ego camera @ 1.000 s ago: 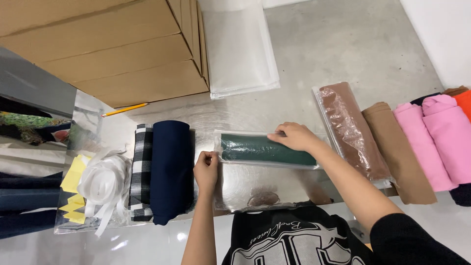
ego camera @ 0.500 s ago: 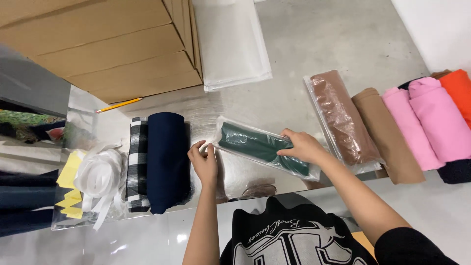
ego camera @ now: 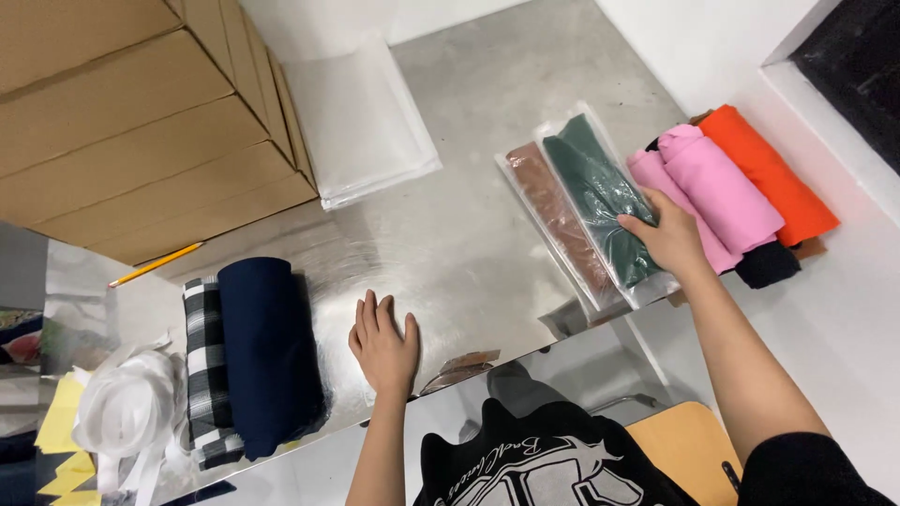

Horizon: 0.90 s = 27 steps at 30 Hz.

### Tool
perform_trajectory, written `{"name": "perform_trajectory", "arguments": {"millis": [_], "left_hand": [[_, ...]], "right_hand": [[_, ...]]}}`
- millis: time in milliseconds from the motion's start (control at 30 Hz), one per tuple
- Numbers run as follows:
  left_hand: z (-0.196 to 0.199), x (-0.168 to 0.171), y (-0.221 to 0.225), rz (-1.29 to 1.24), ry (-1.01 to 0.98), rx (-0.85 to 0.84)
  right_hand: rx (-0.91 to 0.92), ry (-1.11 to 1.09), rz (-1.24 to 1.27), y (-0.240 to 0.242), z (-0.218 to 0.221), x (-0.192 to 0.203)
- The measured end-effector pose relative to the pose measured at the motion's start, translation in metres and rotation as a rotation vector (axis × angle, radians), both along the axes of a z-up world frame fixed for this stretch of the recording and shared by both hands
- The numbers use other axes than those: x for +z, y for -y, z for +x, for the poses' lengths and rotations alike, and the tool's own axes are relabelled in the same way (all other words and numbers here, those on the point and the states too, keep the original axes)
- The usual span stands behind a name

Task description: The person places folded clothes into clear plastic bags, seals them, and then places the packaged items into a cardboard box. The person handles brown and green folded clothes, plastic bags, and a cardboard box.

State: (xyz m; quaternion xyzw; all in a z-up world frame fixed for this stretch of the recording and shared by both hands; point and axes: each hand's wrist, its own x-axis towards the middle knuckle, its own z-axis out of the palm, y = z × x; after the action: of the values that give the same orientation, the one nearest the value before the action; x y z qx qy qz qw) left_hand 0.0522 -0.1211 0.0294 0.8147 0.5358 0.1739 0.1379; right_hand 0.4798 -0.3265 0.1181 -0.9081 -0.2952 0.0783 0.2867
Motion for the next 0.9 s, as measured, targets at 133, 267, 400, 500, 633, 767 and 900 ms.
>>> {"name": "perform_trajectory", "arguments": {"millis": [133,267,400,500,633,767,900], "left_hand": [[-0.001,0.001,-0.001,-0.056,-0.033,-0.016],[-0.004,0.009,0.0,-0.151,-0.041,-0.047],[-0.009,0.018,-0.005,-0.227,-0.044,-0.088],[-0.011,0.031,-0.009,-0.33,0.017,-0.09],[-0.022,-0.022,-0.055,-0.373,0.162,-0.115],[-0.039,0.03,-0.077,-0.476,0.553,-0.084],[-0.05,0.132,-0.088,-0.525,0.799,-0.088]], "right_hand": [[-0.066,0.131,-0.102,0.006,0.024,-0.031],[-0.076,0.391,-0.211,-0.007,-0.019,-0.015],[0.132,0.424,-0.191,-0.031,-0.063,-0.027],[0.223,0.394,-0.216,-0.058,-0.111,-0.029],[0.369,0.271,-0.191,-0.117,-0.146,-0.019],[0.62,0.235,0.115,-0.205,-0.174,0.028],[0.866,0.428,0.469,-0.292,-0.208,0.122]]}}
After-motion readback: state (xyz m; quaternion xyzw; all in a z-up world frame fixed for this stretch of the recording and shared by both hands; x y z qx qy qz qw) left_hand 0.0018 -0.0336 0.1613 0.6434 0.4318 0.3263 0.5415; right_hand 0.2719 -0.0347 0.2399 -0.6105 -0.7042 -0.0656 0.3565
